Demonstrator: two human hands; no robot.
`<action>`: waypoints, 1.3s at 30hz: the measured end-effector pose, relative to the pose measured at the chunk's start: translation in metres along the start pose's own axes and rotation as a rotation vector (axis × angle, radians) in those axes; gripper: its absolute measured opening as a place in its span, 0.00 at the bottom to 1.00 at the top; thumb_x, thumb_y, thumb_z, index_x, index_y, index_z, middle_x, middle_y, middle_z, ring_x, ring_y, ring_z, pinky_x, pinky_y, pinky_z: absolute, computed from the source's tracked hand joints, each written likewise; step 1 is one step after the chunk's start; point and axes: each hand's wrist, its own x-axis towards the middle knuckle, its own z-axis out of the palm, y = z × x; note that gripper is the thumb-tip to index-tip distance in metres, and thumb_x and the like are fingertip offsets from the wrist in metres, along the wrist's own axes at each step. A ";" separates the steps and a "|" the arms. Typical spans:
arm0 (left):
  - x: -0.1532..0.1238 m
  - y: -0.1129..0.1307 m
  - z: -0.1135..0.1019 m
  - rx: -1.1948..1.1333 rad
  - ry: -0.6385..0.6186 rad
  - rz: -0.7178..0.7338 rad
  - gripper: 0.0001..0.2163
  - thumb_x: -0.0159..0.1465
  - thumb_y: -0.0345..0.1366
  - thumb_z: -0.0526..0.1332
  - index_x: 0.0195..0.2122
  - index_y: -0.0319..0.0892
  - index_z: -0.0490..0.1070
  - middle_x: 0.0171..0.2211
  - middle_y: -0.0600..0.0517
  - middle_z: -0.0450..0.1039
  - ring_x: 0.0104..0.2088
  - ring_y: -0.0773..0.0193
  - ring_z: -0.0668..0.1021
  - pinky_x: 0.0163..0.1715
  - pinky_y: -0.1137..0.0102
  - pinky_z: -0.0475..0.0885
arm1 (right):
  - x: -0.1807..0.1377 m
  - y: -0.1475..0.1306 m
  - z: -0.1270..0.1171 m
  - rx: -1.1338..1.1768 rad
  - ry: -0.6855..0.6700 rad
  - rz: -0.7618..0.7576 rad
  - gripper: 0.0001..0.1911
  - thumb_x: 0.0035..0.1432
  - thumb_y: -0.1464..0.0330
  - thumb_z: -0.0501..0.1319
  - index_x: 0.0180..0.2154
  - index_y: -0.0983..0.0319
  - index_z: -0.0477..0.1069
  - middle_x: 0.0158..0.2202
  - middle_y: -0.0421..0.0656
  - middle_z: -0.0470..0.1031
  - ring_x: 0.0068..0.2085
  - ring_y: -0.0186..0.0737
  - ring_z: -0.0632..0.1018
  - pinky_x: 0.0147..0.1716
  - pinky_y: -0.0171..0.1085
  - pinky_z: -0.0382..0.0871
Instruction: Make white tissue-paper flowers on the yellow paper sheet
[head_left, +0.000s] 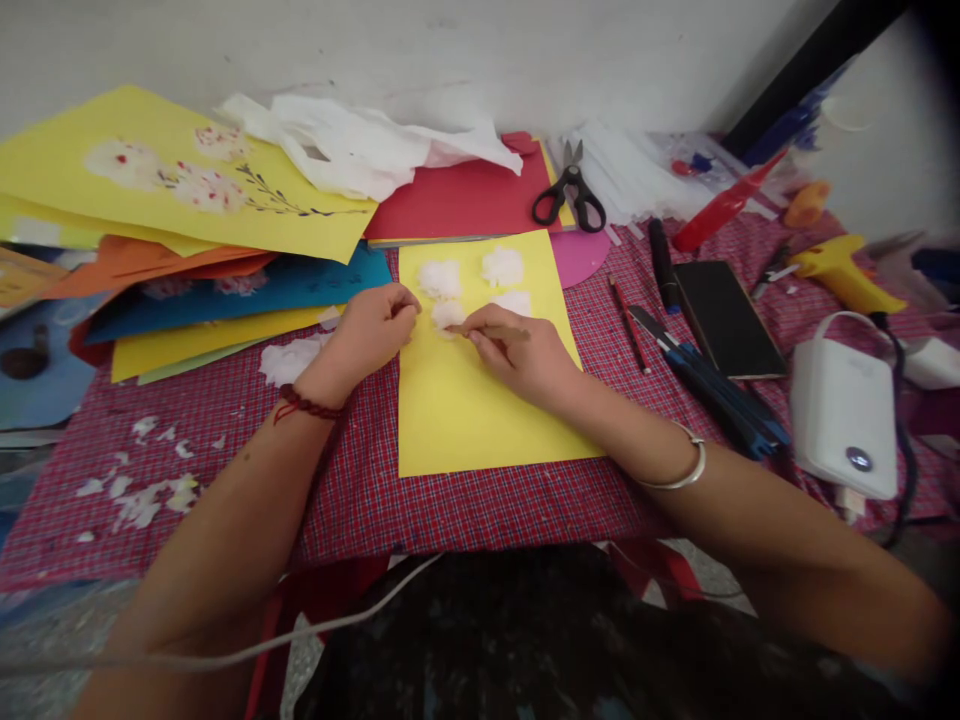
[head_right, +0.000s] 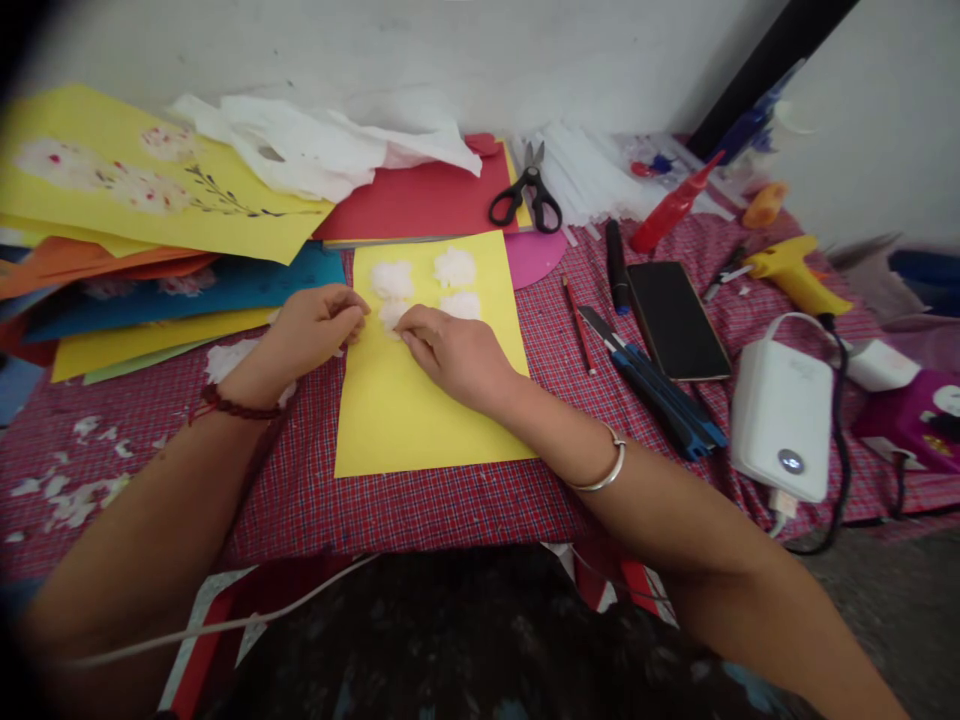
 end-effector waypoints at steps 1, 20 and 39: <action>0.000 -0.002 -0.001 -0.025 -0.016 -0.026 0.07 0.60 0.33 0.54 0.34 0.41 0.70 0.28 0.50 0.75 0.27 0.64 0.76 0.29 0.69 0.69 | -0.001 -0.001 0.000 -0.061 -0.016 -0.023 0.15 0.68 0.66 0.50 0.46 0.63 0.74 0.43 0.46 0.79 0.38 0.40 0.79 0.38 0.40 0.69; -0.023 -0.017 -0.084 0.108 -0.165 -0.045 0.11 0.57 0.43 0.58 0.34 0.41 0.73 0.30 0.50 0.76 0.30 0.63 0.75 0.30 0.69 0.67 | 0.005 0.007 0.000 0.666 0.241 0.384 0.15 0.64 0.54 0.57 0.36 0.58 0.67 0.31 0.41 0.79 0.22 0.30 0.74 0.21 0.32 0.70; -0.023 -0.015 -0.077 0.564 -0.343 0.031 0.16 0.52 0.42 0.61 0.39 0.42 0.77 0.39 0.46 0.78 0.40 0.52 0.77 0.40 0.66 0.68 | 0.006 0.002 0.000 0.743 0.143 0.459 0.14 0.62 0.54 0.60 0.35 0.58 0.66 0.29 0.40 0.78 0.21 0.29 0.74 0.21 0.32 0.70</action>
